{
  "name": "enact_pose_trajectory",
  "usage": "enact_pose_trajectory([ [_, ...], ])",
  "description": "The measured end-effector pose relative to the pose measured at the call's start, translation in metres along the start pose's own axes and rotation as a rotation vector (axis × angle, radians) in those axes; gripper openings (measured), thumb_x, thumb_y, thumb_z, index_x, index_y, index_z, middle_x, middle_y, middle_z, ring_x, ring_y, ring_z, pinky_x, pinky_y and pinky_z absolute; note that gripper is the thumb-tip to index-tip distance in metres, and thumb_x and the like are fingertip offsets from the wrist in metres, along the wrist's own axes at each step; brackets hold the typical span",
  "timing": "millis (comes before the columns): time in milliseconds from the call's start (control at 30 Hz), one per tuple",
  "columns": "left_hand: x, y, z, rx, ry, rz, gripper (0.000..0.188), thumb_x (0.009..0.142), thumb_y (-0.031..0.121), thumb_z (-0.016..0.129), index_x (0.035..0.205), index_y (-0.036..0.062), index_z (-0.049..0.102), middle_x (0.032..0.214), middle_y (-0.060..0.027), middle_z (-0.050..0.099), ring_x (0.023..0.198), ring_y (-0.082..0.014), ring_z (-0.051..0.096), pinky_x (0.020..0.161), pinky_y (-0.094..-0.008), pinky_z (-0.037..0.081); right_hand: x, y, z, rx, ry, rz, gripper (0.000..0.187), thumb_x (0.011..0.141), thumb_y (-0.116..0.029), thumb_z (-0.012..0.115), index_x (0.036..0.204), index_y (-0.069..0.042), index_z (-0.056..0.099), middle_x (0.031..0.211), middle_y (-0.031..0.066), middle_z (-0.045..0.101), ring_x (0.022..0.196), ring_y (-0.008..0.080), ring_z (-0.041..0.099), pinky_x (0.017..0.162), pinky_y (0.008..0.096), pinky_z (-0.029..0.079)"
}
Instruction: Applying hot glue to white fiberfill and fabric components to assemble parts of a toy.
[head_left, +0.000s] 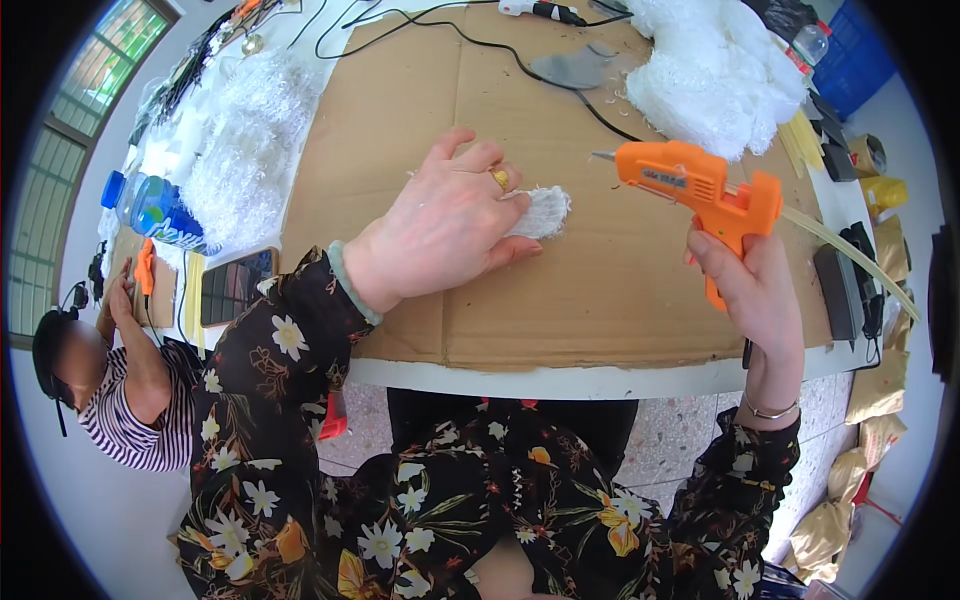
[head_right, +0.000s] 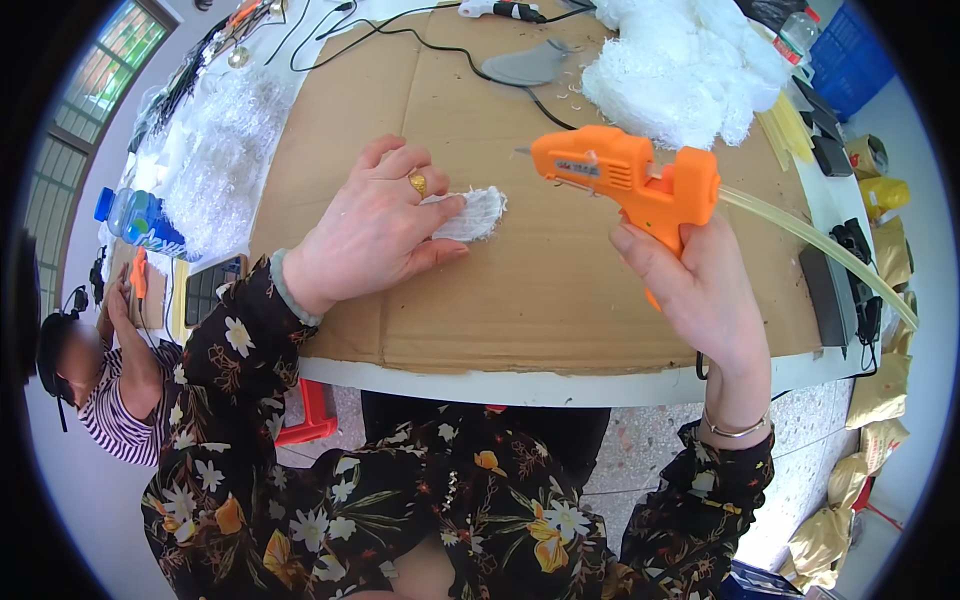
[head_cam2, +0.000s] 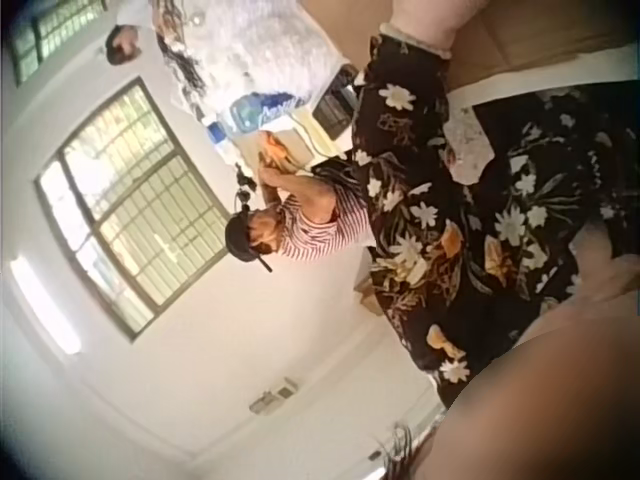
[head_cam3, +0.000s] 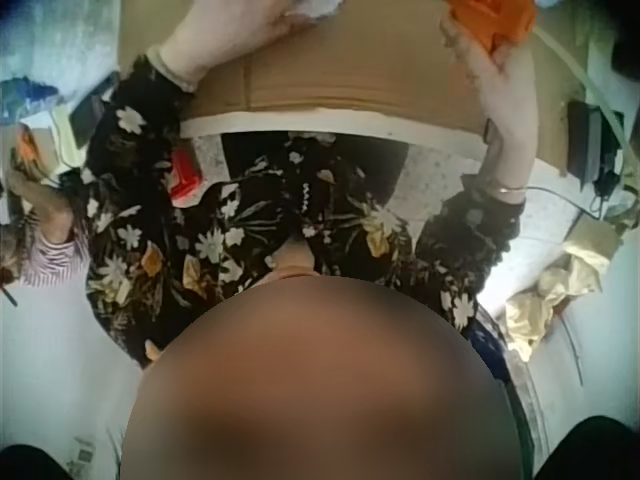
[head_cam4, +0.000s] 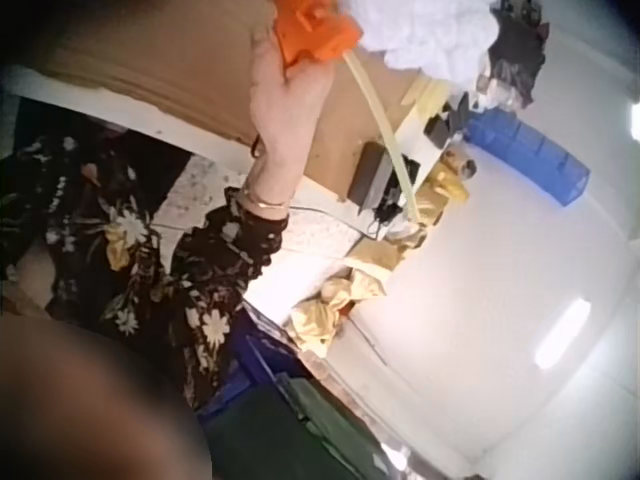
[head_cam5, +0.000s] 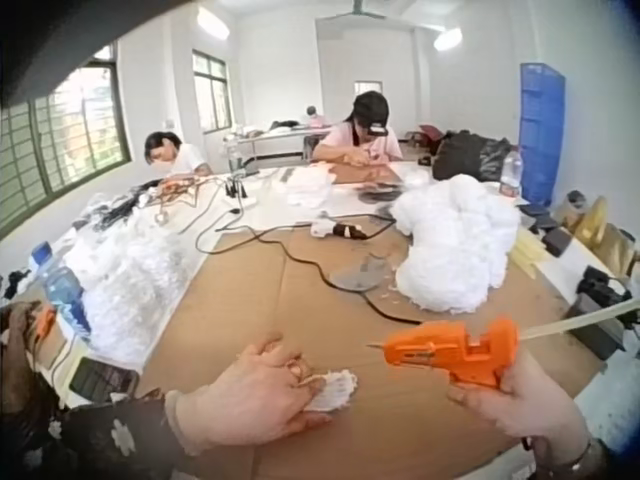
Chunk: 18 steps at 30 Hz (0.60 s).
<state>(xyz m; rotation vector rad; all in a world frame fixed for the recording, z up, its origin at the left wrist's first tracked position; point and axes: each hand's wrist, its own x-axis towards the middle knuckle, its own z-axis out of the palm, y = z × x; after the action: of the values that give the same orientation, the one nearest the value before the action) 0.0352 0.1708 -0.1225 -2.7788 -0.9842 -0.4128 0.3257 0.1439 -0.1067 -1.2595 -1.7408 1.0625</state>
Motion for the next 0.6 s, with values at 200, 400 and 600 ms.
enact_pose_trajectory([
  [200,0.017,0.002,0.017,-0.009,-0.018,0.076,0.037,0.072,0.032,0.072,0.093,0.0028,0.064,0.085,-0.0065,0.059,0.096,-0.0264,0.052,0.098,-0.0466,0.035,-0.006,0.01,-0.003,0.051,0.071,0.042,0.016,0.089,-0.014,0.056,0.098,-0.001,0.055,0.077,-0.0013,0.057,0.067,0.0037,0.047,0.057,0.0192,0.037],
  [400,0.008,-0.004,0.007,-0.157,0.083,-0.15,0.034,0.078,0.034,0.067,0.093,0.0041,0.064,0.072,-0.0087,0.062,0.09,-0.0266,0.055,0.09,-0.0435,0.038,-0.005,0.01,0.0,0.06,0.029,0.043,0.017,0.089,-0.014,0.056,0.101,-0.002,0.054,0.079,0.0007,0.06,0.066,0.0041,0.047,0.057,0.0194,0.037],
  [600,0.013,-0.006,0.014,-0.168,0.03,-0.126,0.031,0.079,0.029,0.067,0.103,0.0091,0.064,0.078,-0.007,0.06,0.089,-0.0271,0.054,0.09,-0.0421,0.036,-0.003,0.016,0.004,0.102,0.054,0.004,0.019,0.088,-0.015,0.057,0.101,-0.002,0.054,0.08,0.0007,0.06,0.067,0.0039,0.047,0.058,0.0194,0.037],
])
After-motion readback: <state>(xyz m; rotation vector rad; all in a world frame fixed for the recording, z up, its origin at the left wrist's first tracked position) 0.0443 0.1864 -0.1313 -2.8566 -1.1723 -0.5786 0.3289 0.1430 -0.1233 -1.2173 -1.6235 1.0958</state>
